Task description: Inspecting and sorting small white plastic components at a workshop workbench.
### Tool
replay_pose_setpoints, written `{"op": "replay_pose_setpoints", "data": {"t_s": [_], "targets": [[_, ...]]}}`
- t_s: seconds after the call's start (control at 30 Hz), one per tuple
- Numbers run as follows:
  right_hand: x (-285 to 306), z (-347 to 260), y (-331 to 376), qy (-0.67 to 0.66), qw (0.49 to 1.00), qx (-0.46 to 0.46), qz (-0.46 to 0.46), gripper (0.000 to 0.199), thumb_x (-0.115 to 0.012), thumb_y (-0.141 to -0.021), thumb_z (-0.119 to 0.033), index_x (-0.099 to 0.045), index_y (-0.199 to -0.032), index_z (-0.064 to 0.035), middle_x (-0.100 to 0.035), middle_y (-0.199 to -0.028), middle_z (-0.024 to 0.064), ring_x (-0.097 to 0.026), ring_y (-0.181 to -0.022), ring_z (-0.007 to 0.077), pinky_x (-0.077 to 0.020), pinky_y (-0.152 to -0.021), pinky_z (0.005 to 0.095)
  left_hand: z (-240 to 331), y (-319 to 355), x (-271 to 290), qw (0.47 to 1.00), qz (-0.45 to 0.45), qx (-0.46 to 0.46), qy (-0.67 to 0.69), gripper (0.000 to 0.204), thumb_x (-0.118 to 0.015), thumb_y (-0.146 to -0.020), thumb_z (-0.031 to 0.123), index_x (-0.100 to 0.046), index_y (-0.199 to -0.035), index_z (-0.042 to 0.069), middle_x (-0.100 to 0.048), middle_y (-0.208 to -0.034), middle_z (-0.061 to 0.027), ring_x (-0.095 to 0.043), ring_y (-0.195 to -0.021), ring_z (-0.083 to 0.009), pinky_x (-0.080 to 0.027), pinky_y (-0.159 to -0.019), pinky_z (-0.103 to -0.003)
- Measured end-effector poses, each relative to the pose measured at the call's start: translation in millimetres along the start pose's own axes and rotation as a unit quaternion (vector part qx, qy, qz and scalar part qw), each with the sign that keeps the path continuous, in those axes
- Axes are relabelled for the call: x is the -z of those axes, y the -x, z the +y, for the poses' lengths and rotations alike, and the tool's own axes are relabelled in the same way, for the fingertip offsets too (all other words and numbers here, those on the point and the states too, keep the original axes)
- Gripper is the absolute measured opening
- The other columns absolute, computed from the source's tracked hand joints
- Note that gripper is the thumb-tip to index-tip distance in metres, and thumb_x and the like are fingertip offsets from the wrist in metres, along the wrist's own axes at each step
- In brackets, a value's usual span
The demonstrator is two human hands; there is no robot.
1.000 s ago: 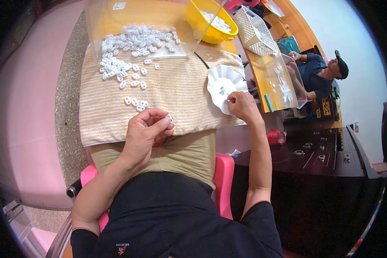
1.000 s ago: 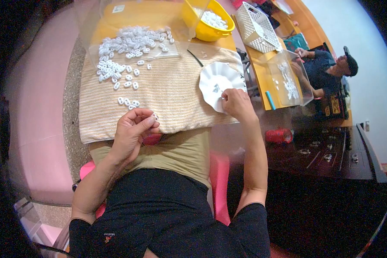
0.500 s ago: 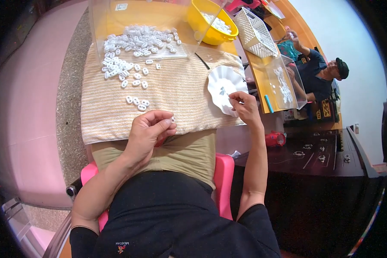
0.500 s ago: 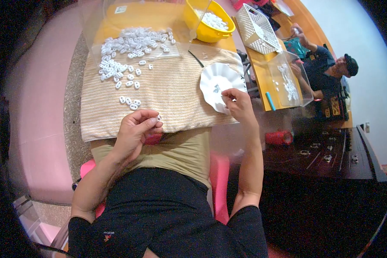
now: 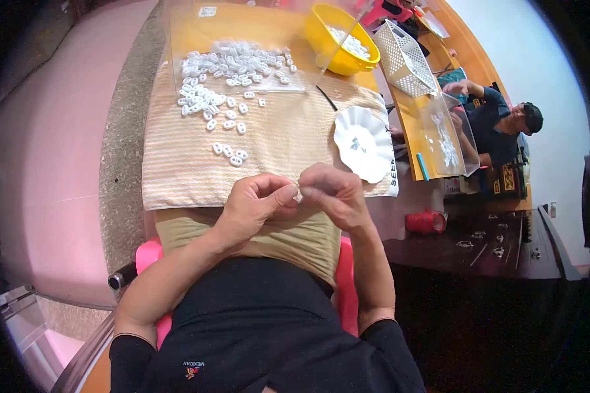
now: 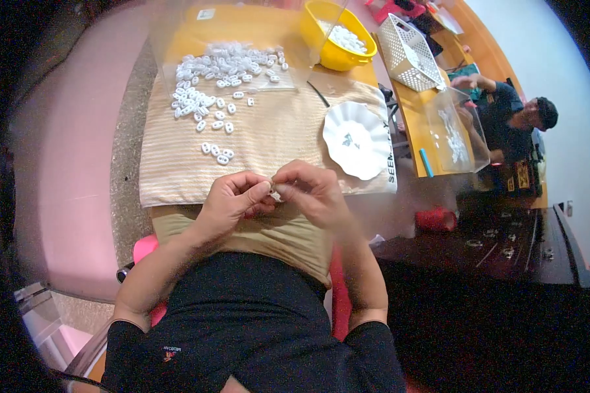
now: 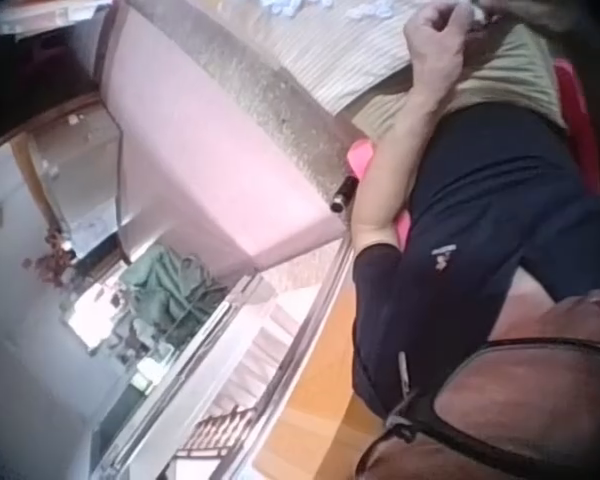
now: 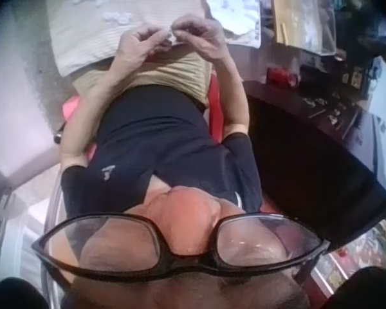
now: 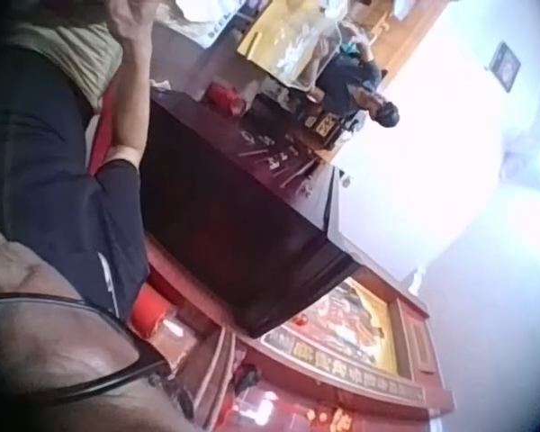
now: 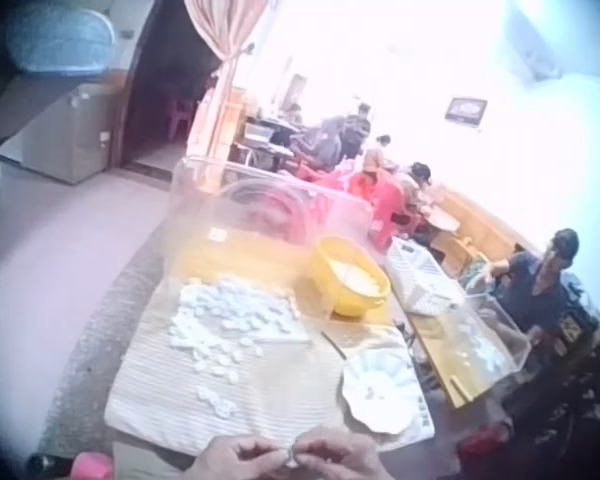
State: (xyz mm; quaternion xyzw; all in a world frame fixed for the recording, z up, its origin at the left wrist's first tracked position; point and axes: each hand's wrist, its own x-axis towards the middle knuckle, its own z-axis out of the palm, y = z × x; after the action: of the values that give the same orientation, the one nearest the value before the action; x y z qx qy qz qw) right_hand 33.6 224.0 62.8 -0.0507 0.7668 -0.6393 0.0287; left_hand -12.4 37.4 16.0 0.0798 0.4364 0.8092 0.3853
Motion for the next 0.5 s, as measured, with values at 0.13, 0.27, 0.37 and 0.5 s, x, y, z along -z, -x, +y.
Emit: {"op": "replay_pose_setpoints", "data": {"t_s": [0.13,0.27,0.37,0.5], "targets": [[-5,2,0,0.033,0.999,0.022,-0.014,0.009,-0.064,-0.086,-0.001,-0.064,-0.094,0.0021,-0.061,-0.089,0.0038,-0.056,-0.082,0.0100,-0.0450,-0.073,0.0235,8,4,0,1.000,-0.003,0.005,0.019,0.021,-0.064,-0.091,0.018,-0.063,-0.100,-0.001,-0.065,-0.089,-0.0049,-0.062,-0.079,-0.0094,-0.053,-0.073,-0.024],[-9,5,0,0.026,0.999,0.033,-0.003,0.010,-0.064,-0.085,0.000,-0.064,-0.095,0.0028,-0.061,-0.090,0.0065,-0.057,-0.084,0.0125,-0.0459,-0.074,0.0250,9,5,0,1.000,-0.001,0.007,0.017,0.020,-0.064,-0.091,0.017,-0.063,-0.100,-0.001,-0.065,-0.090,-0.0048,-0.062,-0.080,-0.0093,-0.053,-0.073,-0.024],[-12,10,1,0.018,0.999,0.044,0.014,0.010,-0.063,-0.085,0.002,-0.063,-0.095,0.0039,-0.060,-0.091,0.0069,-0.059,-0.083,0.0125,-0.0479,-0.074,0.0241,10,6,0,1.000,-0.009,0.005,0.020,0.020,-0.063,-0.091,0.018,-0.063,-0.099,0.000,-0.066,-0.090,-0.0047,-0.062,-0.080,-0.0094,-0.053,-0.073,-0.023],[-17,15,2,-0.002,0.997,0.061,0.045,0.009,-0.063,-0.086,0.003,-0.063,-0.095,0.0051,-0.060,-0.093,0.0070,-0.062,-0.081,0.0121,-0.0514,-0.072,0.0227,10,5,1,1.000,-0.009,0.008,0.027,0.020,-0.063,-0.091,0.018,-0.063,-0.099,0.000,-0.066,-0.090,-0.0045,-0.062,-0.080,-0.0093,-0.053,-0.073,-0.023]]}}
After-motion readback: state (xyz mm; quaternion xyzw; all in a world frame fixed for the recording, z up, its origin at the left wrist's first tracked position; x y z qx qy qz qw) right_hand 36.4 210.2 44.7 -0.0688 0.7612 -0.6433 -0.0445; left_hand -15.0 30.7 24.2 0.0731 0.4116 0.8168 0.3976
